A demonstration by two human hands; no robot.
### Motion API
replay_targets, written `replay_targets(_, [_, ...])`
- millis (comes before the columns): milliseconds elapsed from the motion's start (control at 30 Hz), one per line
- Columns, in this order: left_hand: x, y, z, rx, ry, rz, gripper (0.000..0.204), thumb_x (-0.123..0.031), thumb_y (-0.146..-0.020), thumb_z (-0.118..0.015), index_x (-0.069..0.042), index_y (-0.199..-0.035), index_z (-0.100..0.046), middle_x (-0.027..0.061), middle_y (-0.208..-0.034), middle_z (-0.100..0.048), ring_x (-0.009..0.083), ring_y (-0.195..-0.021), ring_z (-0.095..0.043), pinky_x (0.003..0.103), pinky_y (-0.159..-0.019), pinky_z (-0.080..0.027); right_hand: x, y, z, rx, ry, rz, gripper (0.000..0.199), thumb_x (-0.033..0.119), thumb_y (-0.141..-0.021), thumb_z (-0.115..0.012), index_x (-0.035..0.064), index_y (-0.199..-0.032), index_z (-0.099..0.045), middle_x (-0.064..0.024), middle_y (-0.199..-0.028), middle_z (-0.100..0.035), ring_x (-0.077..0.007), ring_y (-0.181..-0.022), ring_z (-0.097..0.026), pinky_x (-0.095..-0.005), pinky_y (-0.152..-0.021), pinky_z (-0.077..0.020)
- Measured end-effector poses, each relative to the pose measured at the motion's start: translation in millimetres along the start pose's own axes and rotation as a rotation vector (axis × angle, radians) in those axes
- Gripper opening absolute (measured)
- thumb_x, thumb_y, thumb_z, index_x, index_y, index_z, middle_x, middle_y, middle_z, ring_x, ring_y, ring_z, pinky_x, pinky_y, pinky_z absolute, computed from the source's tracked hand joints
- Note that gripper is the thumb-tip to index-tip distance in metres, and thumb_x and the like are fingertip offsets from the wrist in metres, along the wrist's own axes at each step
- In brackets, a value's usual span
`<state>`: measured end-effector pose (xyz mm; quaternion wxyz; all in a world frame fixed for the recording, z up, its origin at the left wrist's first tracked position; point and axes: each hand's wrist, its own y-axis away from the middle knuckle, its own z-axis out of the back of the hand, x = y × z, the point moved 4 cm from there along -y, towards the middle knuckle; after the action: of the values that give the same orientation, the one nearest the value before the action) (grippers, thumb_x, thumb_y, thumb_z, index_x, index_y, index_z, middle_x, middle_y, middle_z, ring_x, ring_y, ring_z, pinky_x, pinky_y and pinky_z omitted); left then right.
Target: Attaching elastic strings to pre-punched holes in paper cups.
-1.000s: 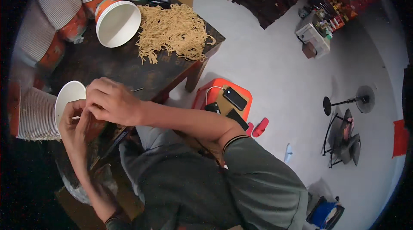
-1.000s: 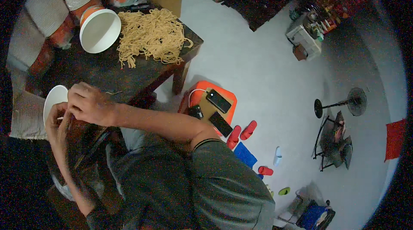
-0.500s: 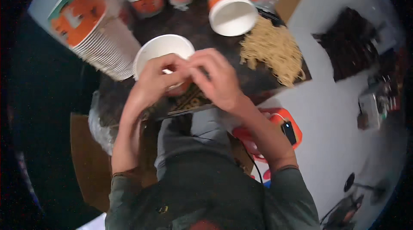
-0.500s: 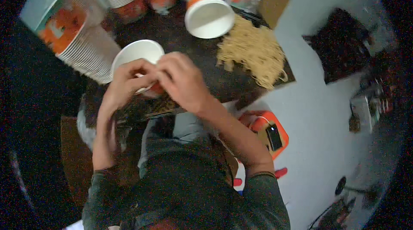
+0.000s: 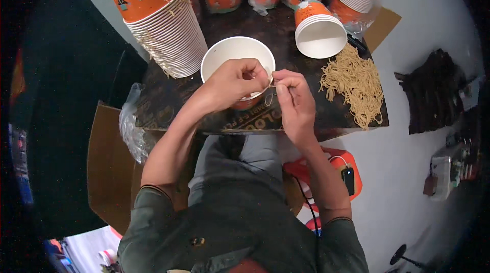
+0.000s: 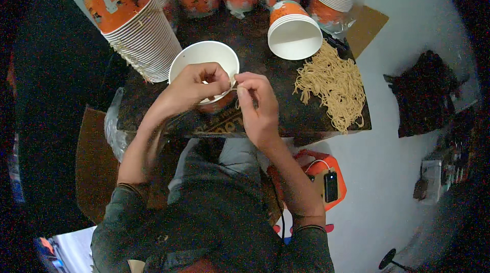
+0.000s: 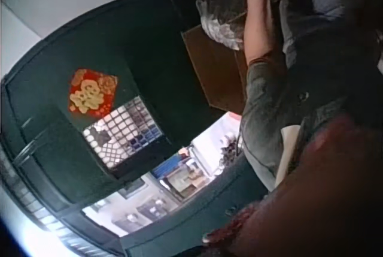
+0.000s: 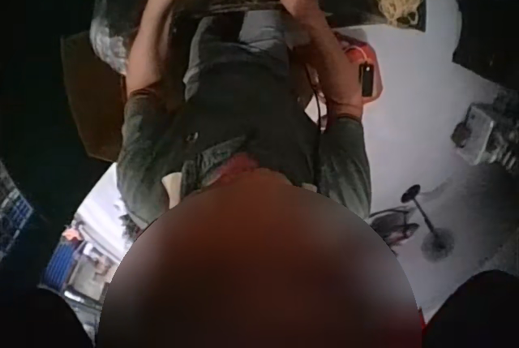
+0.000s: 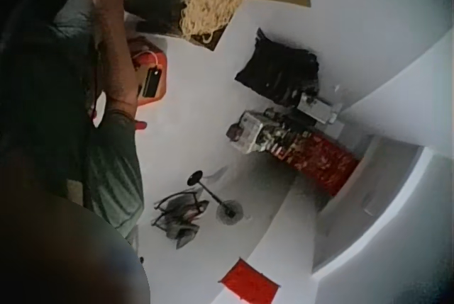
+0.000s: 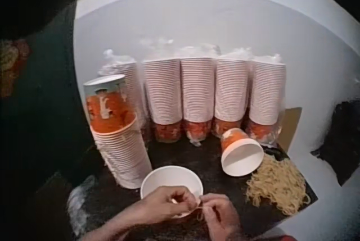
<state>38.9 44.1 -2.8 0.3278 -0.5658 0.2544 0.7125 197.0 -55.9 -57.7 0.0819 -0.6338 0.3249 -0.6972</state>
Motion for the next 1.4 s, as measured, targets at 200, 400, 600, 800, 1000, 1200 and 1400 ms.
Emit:
replay_targets(200, [1.1,0.9,-6.0,0.007,0.102,0.042,0.01,-0.011,-0.102,-0.067,-0.002,-0.099,-0.067,-0.0012,-0.077,-0.061,0.0058,-0.056,-0.051,0.028,-0.048,-0.037,11.1,-3.1,-1.2,0.027,0.05,0.05,0.01,0.0,-0.107,-0.061,0.004,-0.116,-0.062,-0.014,-0.133,-0.064,-0.019,-0.112,-0.064,-0.0298,-0.093,-0.0542])
replay_targets(400, [3.3,0.5,-2.1,-0.088,-0.084,-0.009,0.016,-0.017,-0.101,-0.067,-0.001,-0.097,-0.067,0.0023,-0.076,-0.064,0.0083,-0.059,-0.055,0.031,-0.052,-0.043,9.7,-2.2,3.4,0.069,0.271,0.159,0.01,0.004,-0.108,-0.061,0.0033,-0.117,-0.061,-0.0175,-0.14,-0.059,-0.0223,-0.122,-0.063,-0.0344,-0.097,-0.055])
replay_targets(600, [1.4,3.2,0.1,-0.081,-0.131,-0.101,0.014,-0.016,-0.098,-0.067,-0.003,-0.095,-0.068,0.0027,-0.078,-0.066,0.0109,-0.064,-0.059,0.034,-0.058,-0.048,6.6,-1.7,-1.5,0.043,-0.025,-0.012,0.01,0.007,-0.11,-0.06,0.003,-0.119,-0.059,-0.0186,-0.14,-0.06,-0.0231,-0.121,-0.065,-0.0353,-0.098,-0.0555])
replay_targets(800, [-11.6,7.8,-1.0,-0.028,-0.164,-0.122,0.013,-0.016,-0.099,-0.069,-0.003,-0.098,-0.067,0.0029,-0.085,-0.067,0.0134,-0.078,-0.062,0.036,-0.073,-0.054,13.8,-13.6,1.2,0.114,0.347,0.208,0.01,0.007,-0.11,-0.061,0.0034,-0.119,-0.059,-0.0179,-0.128,-0.067,-0.0254,-0.113,-0.069,-0.0343,-0.092,-0.057])
replay_targets(1000, [-20.8,11.0,-2.5,-0.095,-0.346,-0.213,0.02,-0.021,-0.096,-0.068,-0.002,-0.097,-0.07,0.0158,-0.084,-0.072,0.0317,-0.081,-0.072,0.045,-0.076,-0.055,19.0,-16.2,-0.7,0.096,0.37,0.132,0.011,0.007,-0.109,-0.064,0.0039,-0.118,-0.06,-0.0144,-0.115,-0.067,-0.0227,-0.099,-0.069,-0.0327,-0.084,-0.0561])
replay_targets(1200, [-18.0,12.9,-1.9,-0.057,-0.251,-0.132,0.02,-0.02,-0.095,-0.069,0.0,-0.099,-0.072,0.0166,-0.085,-0.073,0.0289,-0.08,-0.072,0.043,-0.076,-0.056,14.1,-10.4,-2.2,0.041,0.334,0.025,0.014,0.008,-0.107,-0.07,0.0033,-0.118,-0.063,-0.0098,-0.108,-0.068,-0.0178,-0.09,-0.067,-0.0312,-0.081,-0.055])
replay_targets(1400, [-9.5,8.1,-0.1,-0.084,-0.217,-0.188,0.021,-0.019,-0.095,-0.069,0.001,-0.098,-0.073,0.0164,-0.083,-0.073,0.0284,-0.078,-0.072,0.043,-0.074,-0.056,11.2,-12.3,-2.4,-0.033,0.207,-0.11,0.01,0.008,-0.104,-0.073,0.0023,-0.112,-0.07,-0.0064,-0.102,-0.069,-0.0148,-0.089,-0.066,-0.0296,-0.079,-0.0535])
